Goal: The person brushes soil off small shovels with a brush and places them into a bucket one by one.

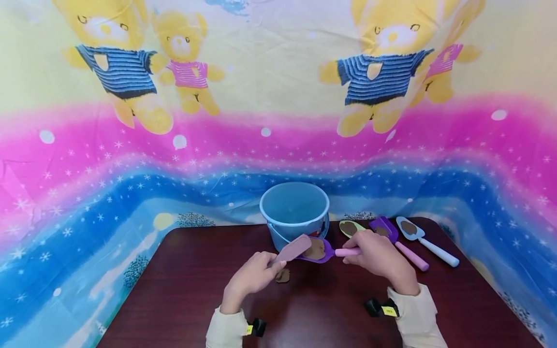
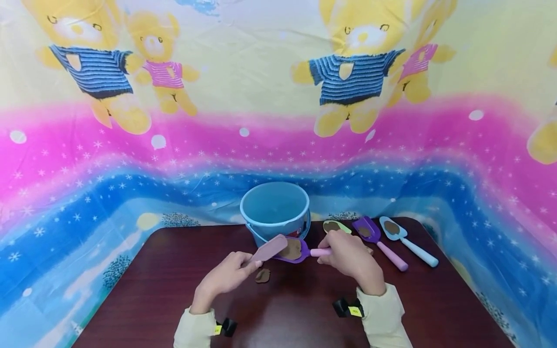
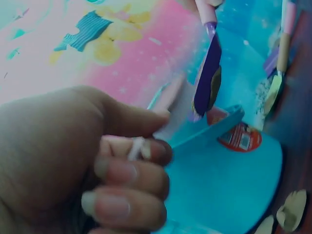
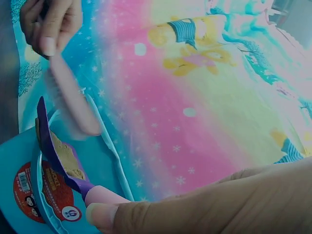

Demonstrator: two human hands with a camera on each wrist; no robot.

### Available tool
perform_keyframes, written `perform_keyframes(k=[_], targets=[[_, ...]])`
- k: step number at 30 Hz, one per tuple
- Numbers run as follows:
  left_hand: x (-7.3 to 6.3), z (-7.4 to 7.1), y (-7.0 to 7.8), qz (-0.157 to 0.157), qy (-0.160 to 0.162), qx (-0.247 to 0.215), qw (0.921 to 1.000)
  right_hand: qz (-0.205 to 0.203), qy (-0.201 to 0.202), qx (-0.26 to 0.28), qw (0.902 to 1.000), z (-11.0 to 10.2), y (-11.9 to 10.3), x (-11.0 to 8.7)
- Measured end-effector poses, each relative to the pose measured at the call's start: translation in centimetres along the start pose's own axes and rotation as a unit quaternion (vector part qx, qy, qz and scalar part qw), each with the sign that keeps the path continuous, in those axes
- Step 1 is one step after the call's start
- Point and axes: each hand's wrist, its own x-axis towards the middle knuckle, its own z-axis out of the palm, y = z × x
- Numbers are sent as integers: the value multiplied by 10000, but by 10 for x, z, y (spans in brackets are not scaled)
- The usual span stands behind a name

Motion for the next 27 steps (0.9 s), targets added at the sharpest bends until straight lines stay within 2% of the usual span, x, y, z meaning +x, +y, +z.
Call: perform_keyframes(k=[4, 6, 9, 13, 18, 27], targets=[[4, 6, 8, 285, -189, -485, 9982, -80, -18, 65, 9999, 0, -2, 0], [7, 12, 12, 364, -223, -488, 9979, -80, 5, 65, 9999, 0, -3, 0], [10, 23, 17, 416, -183, -126, 9989, -82, 23, 70, 9999, -1, -6, -1], [12, 32, 19, 266, -66, 416, 9988, -150, 73, 6, 9999, -2, -7, -5], [12, 31, 20, -9, 43, 590, 9982, -218, 120, -76, 9997, -3, -4, -4], [10, 24, 15, -81, 21, 501, 9987, -42, 110, -155, 9998, -4, 1, -2]])
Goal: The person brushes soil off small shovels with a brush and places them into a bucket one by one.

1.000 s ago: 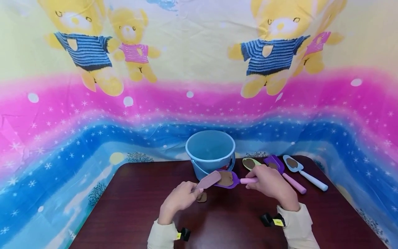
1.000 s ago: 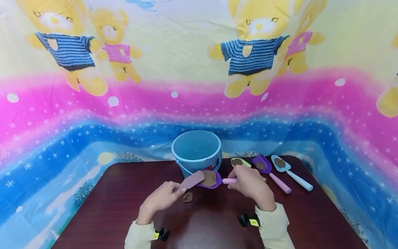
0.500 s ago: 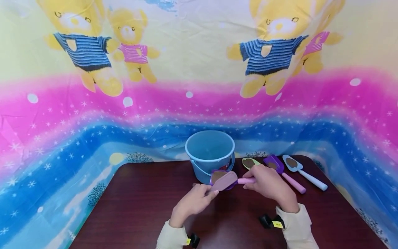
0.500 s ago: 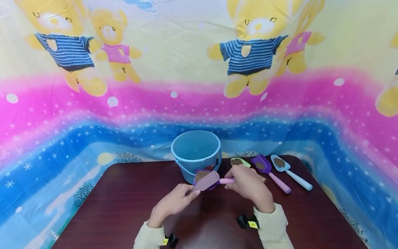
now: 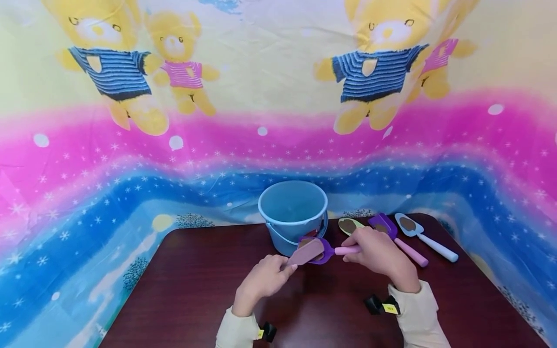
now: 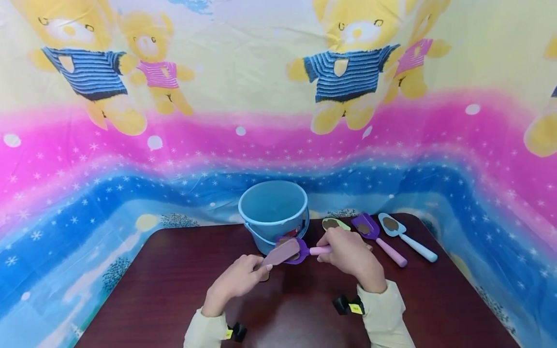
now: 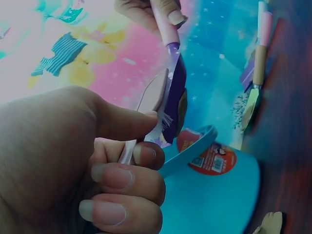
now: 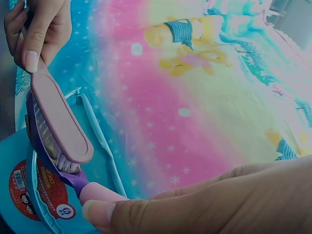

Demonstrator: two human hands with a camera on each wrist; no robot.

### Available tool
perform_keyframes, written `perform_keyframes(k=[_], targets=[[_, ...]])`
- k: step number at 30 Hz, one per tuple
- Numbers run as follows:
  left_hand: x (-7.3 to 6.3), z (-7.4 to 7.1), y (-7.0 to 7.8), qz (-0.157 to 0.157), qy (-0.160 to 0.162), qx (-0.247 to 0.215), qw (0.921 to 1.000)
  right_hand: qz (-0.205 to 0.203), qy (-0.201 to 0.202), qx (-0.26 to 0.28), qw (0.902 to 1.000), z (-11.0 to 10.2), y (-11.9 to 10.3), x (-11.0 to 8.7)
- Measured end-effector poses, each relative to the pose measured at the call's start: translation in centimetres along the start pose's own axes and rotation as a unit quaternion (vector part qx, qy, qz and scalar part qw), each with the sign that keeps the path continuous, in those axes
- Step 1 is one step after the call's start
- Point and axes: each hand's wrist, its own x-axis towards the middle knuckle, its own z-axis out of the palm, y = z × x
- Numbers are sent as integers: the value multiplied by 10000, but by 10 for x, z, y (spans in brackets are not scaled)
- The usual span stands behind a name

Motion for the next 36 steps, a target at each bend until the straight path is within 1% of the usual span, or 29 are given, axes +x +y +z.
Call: perform_keyframes(k=[5, 10, 13, 15, 17, 20, 22, 24, 27, 29, 36], targets=[[-2, -6, -6, 13, -20, -123, 9999, 40, -58, 36, 10000, 0, 1, 1], [-5, -14, -16, -30, 45, -143, 9999, 103, 88, -169, 9998, 0, 3, -1], [-7, -18, -21, 1, 48, -383, 9993, 157, 136, -217, 9995, -1, 3, -3], [-6, -17, -20, 108, 16, -651, 9978, 159, 109, -203, 9996, 0, 2, -3], [-5, -14, -17, 230, -19, -911, 9956, 140, 54, -140, 9998, 1, 0, -3], [-2, -6, -9, 360, -29, -1032, 9940, 76, -5, -33, 10000, 3, -3, -1], [0, 0, -4, 364, 44, -881, 9954, 18, 16, 26, 10000, 4, -6, -1], [2, 5, -1, 288, 149, -583, 9978, -57, 57, -1, 10000, 4, -7, -1], [3, 9, 2, 103, 271, -163, 9994, -134, 128, -93, 9998, 3, -8, -1], [3, 9, 3, 1, 273, -7, 9996, -151, 147, -152, 9997, 2, -8, -1], [-1, 2, 4, -23, 170, 199, 9997, -131, 77, -118, 9998, 1, -4, -1]])
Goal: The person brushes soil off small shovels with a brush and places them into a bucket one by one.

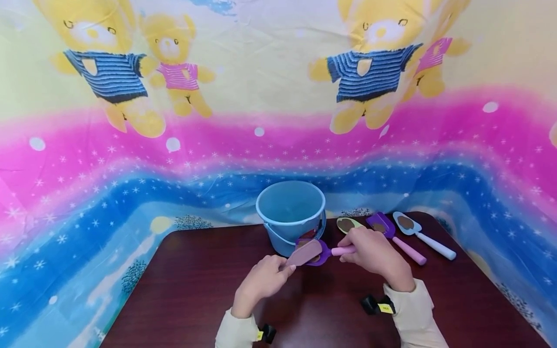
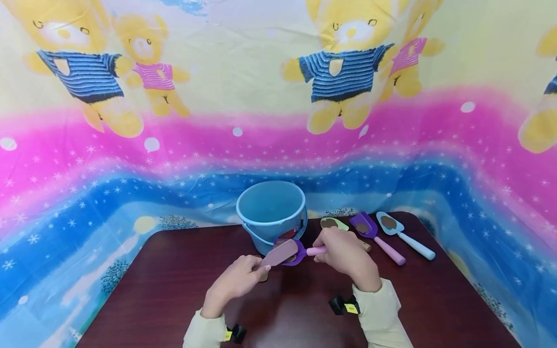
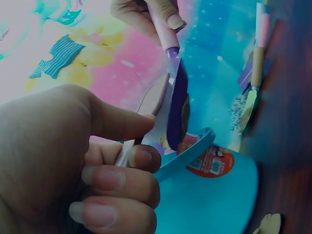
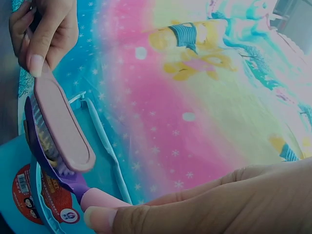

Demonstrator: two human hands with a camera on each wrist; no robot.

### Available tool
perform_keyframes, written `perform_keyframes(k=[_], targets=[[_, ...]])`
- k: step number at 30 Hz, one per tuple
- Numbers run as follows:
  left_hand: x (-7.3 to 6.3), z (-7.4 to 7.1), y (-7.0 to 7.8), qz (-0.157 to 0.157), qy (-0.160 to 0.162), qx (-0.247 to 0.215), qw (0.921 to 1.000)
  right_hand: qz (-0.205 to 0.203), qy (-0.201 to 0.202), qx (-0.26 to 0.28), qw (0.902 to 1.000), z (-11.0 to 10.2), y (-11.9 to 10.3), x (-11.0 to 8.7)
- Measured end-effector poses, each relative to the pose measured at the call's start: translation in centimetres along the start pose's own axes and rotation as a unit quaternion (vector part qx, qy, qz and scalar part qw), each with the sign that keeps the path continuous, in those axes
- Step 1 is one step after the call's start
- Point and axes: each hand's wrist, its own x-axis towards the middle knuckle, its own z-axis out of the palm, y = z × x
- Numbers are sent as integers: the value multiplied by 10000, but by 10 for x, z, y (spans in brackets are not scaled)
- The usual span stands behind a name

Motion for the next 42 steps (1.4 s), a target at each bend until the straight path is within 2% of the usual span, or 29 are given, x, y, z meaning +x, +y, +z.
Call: perform_keyframes(k=[6, 12, 18, 21, 26, 31, 42], targets=[[-3, -9, -6, -115, 75, 76, 9999, 142, 118, -188, 9997, -2, 4, -1], [-4, -15, -15, -50, -53, -161, 9998, 222, 84, -164, 9996, -1, 7, 0], [-3, -11, -7, 319, -200, -637, 9973, 228, 110, -136, 9996, 0, 3, -1], [0, -3, 0, 400, -281, -569, 9972, 152, 84, -58, 9998, 0, -1, -1], [1, 3, 3, 101, -289, -165, 9994, 107, 50, -65, 9999, -2, -3, -3], [-1, -3, -1, -130, -136, 23, 9998, 187, 12, -88, 9998, -5, -2, -3], [-6, -18, -14, -224, 103, 212, 9995, 232, 94, -176, 9995, -3, 6, -1]])
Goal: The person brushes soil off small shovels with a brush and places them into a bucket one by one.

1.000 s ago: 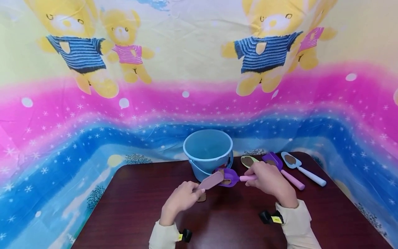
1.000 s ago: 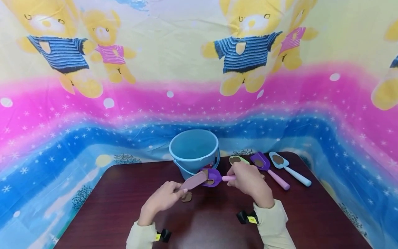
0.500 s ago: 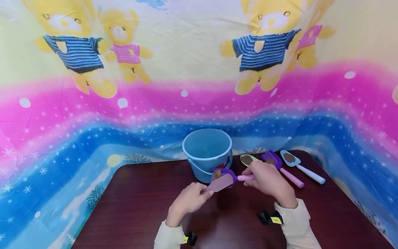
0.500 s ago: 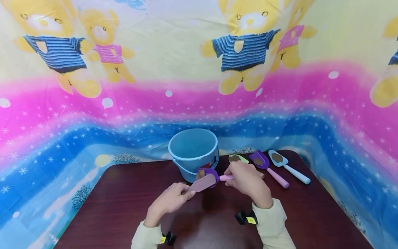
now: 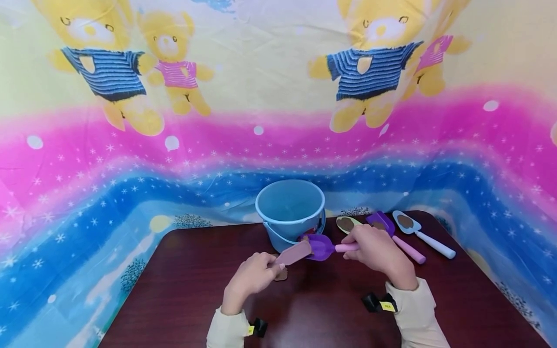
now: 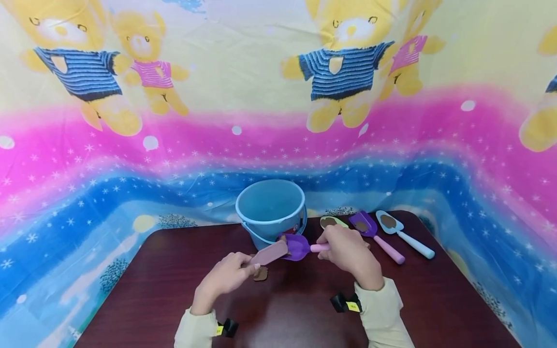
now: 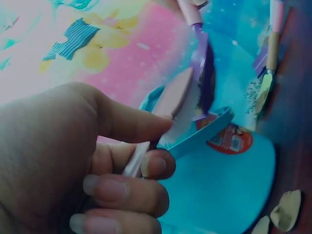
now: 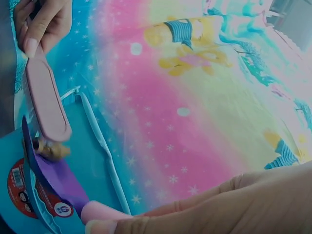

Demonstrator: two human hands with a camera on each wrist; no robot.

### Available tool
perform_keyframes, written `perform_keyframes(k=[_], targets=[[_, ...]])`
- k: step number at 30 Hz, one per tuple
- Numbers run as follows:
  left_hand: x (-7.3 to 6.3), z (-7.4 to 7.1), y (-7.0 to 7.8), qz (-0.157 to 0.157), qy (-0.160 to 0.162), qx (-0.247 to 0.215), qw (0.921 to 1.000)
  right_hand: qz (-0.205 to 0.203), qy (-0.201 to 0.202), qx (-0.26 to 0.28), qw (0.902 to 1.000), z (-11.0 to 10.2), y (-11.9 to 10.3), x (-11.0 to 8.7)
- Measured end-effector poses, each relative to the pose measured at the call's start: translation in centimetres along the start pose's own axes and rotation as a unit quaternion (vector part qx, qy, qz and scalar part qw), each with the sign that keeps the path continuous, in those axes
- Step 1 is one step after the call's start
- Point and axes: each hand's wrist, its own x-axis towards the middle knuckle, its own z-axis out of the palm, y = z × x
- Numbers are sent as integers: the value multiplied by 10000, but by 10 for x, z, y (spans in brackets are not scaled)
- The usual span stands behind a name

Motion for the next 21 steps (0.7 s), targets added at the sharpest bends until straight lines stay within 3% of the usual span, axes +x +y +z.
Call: perform_keyframes(k=[7, 16, 21], targets=[[-6, -13, -8, -147, 87, -253, 9995, -64, 124, -41, 9999, -4, 4, -2], [-4, -15, -10, 41, -110, -687, 9976, 83, -107, 99, 9999, 0, -1, -1], [0, -7, -4, 306, -180, -960, 9948, 2, -83, 99, 9999, 1, -3, 0]])
